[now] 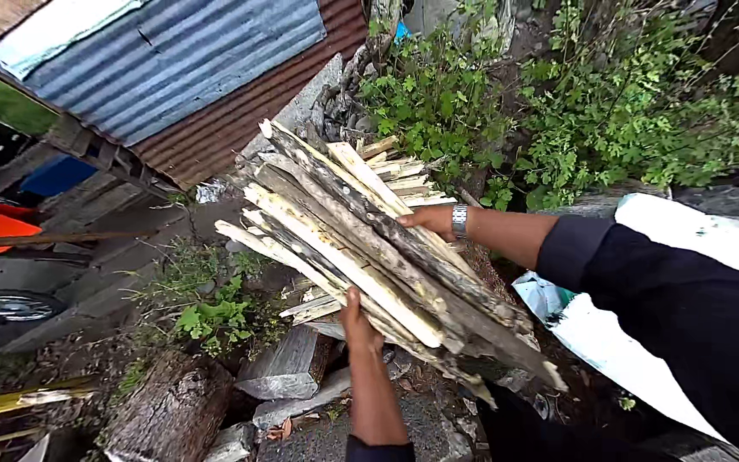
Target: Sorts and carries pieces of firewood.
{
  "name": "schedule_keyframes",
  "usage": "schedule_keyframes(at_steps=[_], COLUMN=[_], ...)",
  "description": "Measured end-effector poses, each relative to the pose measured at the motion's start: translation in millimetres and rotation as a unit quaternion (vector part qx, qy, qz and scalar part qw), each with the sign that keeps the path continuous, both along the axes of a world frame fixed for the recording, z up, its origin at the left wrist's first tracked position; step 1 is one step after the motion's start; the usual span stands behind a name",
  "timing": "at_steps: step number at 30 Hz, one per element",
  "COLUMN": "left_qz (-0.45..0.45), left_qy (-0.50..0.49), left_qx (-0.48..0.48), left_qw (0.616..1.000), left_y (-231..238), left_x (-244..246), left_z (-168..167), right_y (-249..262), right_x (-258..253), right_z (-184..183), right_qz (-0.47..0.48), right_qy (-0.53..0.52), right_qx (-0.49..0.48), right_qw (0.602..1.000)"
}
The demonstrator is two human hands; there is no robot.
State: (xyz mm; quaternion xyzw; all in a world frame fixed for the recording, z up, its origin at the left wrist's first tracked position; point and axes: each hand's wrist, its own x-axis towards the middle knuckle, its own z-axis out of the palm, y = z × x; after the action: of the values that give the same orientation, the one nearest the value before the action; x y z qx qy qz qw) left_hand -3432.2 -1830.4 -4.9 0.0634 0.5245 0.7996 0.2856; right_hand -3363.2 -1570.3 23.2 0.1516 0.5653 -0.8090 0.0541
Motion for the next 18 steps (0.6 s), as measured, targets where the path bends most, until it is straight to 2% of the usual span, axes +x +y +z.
schedule_keyframes(at_steps=[5, 8, 10, 12, 15, 18], left_qz=[0.013, 0.01, 0.027, 0.042, 0.053, 0.046], left_qy=[-0.056, -0.079, -0.101, -0.11, -0.09, -0.035], left_qx=[-0.02, -0.002, 0.031, 0.059, 0.089, 0.133], left_qw=[0.998, 0.997, 0.994, 0.991, 0.991, 0.989], left_y=[-1, -3, 3, 15, 47, 96], left_x=[81, 122, 141, 145, 123, 75], left_z=[-39, -62, -68, -66, -48, -9], right_y=[4, 16, 24, 32, 65, 101], right_x=[79, 115, 123, 114, 77, 16], right_z=[-25, -53, -53, -37, -23, 42], right_qz=[-0.012, 0.023, 0.05, 0.058, 0.064, 0.09], right_qy=[-0.042, -0.052, -0.066, -0.076, -0.048, -0.061], right_qx=[0.034, -0.017, -0.03, 0.003, 0.057, 0.142], right_qw=[0.998, 0.998, 0.996, 0.995, 0.995, 0.984])
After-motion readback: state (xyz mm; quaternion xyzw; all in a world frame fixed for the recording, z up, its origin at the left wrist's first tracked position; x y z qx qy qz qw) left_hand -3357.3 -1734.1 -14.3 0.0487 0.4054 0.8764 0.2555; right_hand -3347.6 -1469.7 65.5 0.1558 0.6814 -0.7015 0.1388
